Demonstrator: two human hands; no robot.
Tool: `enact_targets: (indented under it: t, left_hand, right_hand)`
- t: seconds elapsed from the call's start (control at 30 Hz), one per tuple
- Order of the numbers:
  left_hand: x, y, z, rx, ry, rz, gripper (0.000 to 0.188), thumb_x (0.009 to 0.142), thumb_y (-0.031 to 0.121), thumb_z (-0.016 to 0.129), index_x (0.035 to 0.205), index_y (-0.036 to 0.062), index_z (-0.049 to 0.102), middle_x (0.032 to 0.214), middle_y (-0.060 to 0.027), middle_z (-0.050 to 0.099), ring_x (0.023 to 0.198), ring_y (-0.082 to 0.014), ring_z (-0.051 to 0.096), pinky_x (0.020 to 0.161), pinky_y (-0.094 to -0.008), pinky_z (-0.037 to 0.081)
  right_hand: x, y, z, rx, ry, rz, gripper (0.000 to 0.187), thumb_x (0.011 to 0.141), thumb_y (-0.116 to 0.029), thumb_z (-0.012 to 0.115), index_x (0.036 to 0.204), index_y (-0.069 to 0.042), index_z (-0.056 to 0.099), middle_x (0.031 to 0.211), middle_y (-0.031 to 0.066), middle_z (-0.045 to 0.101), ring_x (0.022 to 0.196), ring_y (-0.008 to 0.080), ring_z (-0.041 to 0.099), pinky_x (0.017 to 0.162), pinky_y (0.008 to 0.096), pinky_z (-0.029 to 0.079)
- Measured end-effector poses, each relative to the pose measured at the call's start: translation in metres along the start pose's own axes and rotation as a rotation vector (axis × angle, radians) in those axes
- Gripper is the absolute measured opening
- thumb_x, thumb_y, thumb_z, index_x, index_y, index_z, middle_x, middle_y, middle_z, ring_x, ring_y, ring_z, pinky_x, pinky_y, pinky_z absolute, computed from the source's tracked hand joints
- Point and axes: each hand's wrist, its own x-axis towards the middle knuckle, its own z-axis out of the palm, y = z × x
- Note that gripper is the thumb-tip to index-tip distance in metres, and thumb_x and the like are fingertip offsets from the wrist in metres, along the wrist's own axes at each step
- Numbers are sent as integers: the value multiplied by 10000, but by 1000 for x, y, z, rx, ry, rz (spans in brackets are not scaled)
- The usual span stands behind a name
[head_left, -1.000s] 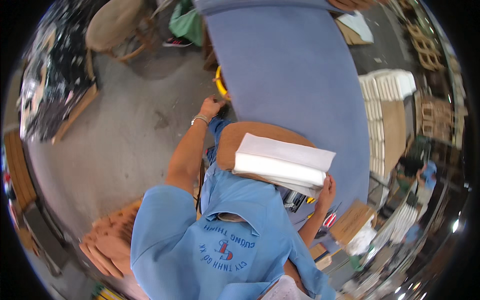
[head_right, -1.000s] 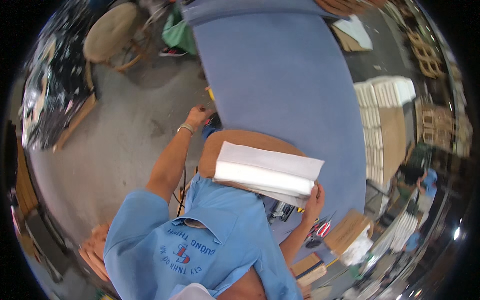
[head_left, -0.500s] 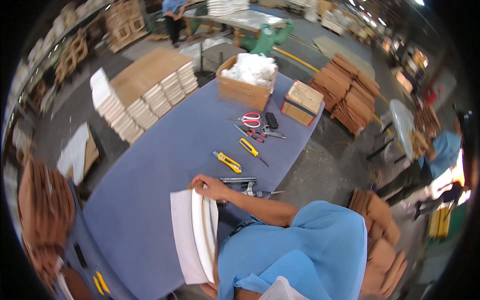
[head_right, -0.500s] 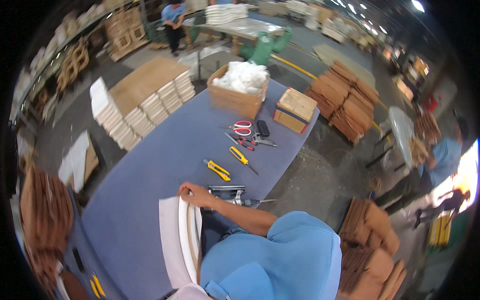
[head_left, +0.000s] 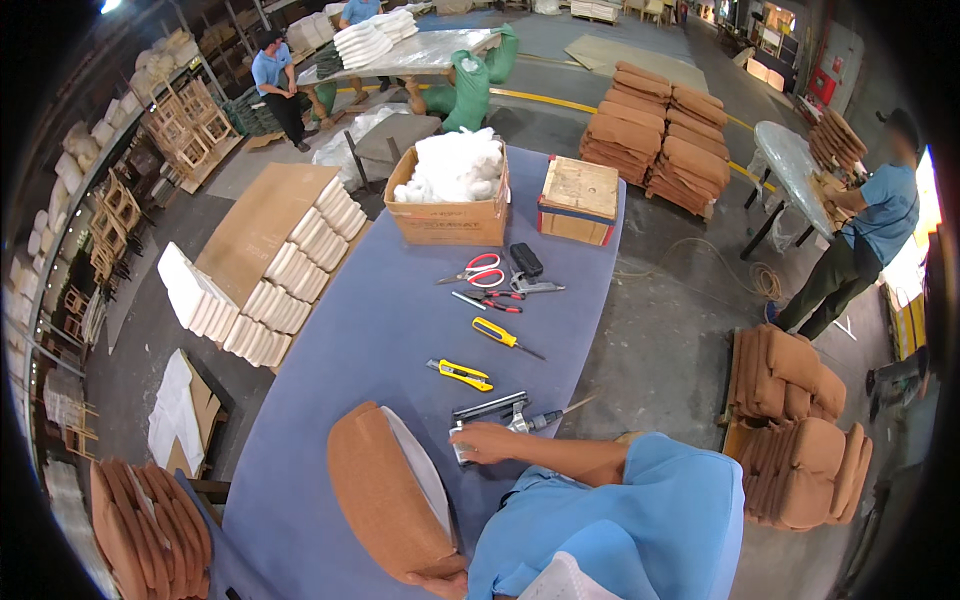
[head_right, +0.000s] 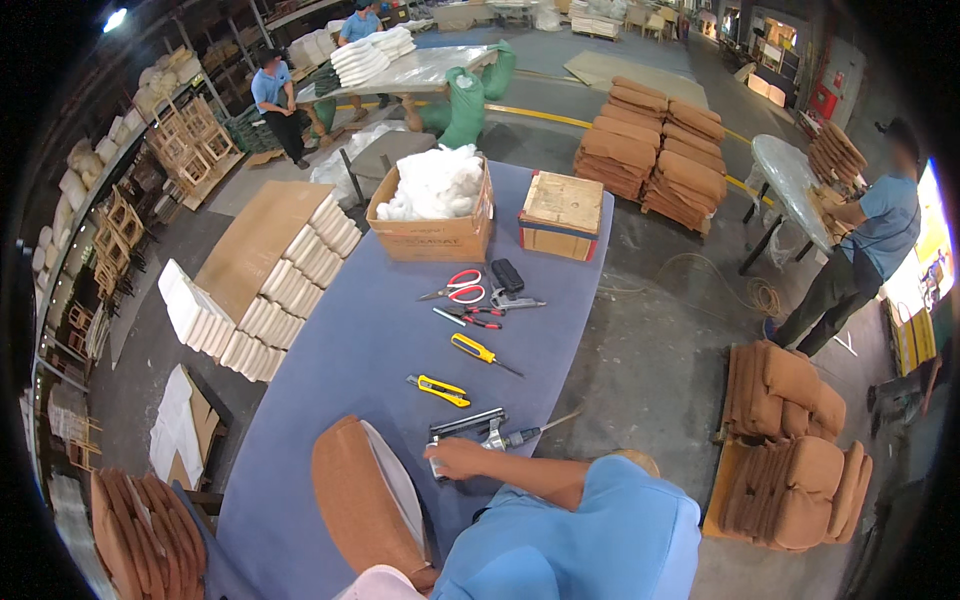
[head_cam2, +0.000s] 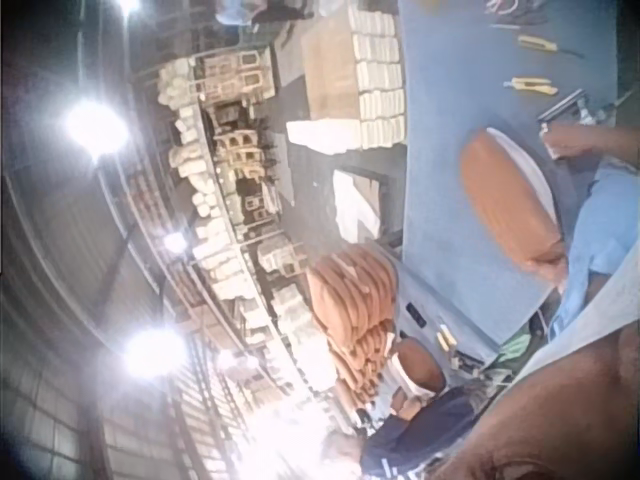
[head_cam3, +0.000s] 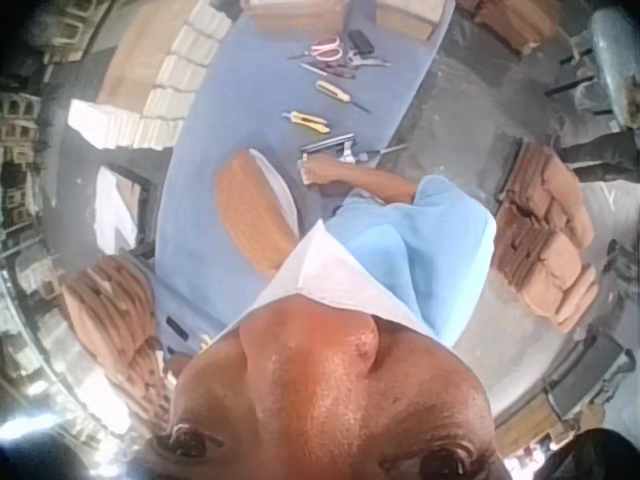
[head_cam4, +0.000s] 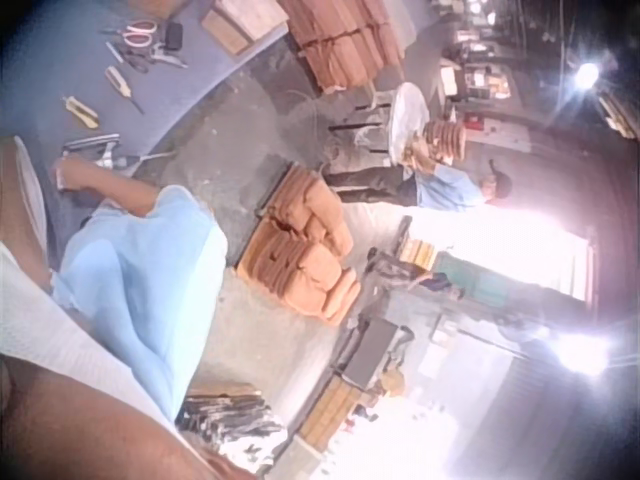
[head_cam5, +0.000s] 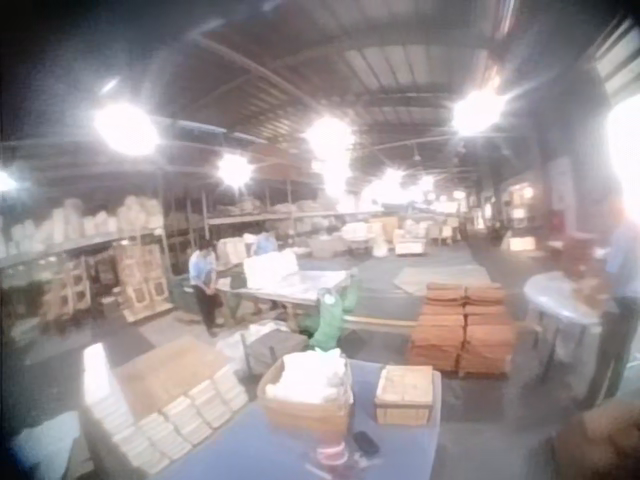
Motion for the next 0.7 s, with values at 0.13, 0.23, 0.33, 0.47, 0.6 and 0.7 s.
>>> enact_targets:
  t: [0.13, 0.23, 0.33, 0.47, 0.6, 0.7]
  left_hand:
    - [9, 11, 6, 28, -3, 26, 703, 1075, 537, 489, 1562, 42, 382, 1543, -156, 497, 1332, -314, 559, 1055, -471, 522]
    - [13, 16, 16, 54, -33, 48, 721, 1071, 551, 490, 1574, 51, 365, 1554, -154, 484, 1340, -320, 550, 1052, -478, 523]
    - [16, 21, 22, 93, -78, 78, 739, 1068, 565, 491, 1587, 59, 348, 1565, -153, 470, 1347, -325, 542, 1049, -485, 524]
    - [12, 21, 21, 123, -120, 105, 763, 1063, 583, 493, 1603, 70, 325, 1579, -151, 453, 1358, -332, 530, 1045, -495, 526]
    - [-4, 10, -23, 37, -109, 150, 788, 1058, 601, 495, 1619, 82, 302, 1594, -149, 435, 1368, -339, 518, 1040, -504, 528]
    - [-35, 17, -5, -101, -47, 142, 734, 1057, 590, 516, 1569, 83, 373, 1518, -139, 501, 1298, -309, 561, 1024, -495, 540]
  right_hand:
    - [-44, 18, 12, -207, 88, -5, 531, 876, -159, 739, 1378, -154, 567, 1401, 152, 564, 1221, 359, 591, 993, 496, 499]
    - [-50, 31, 17, -282, 203, -8, 637, 858, -111, 734, 1451, -213, 523, 1471, 146, 514, 1249, 354, 567, 1008, 491, 488]
    - [-38, 54, 24, -244, 257, -14, 740, 832, -78, 742, 1503, -267, 495, 1522, 153, 471, 1259, 375, 548, 1013, 494, 483]
    - [-17, 70, 11, -215, 422, 29, 693, 821, -87, 758, 1464, -185, 518, 1503, 182, 471, 1259, 396, 541, 1005, 510, 487]
    - [19, 71, 2, -85, 474, 146, 446, 824, -173, 727, 1253, -79, 653, 1318, 212, 634, 1237, 409, 590, 1051, 509, 472]
    - [12, 4, -20, 353, 296, 233, 365, 929, -273, 717, 1239, -83, 680, 1093, 117, 742, 982, 219, 716, 879, 389, 567]
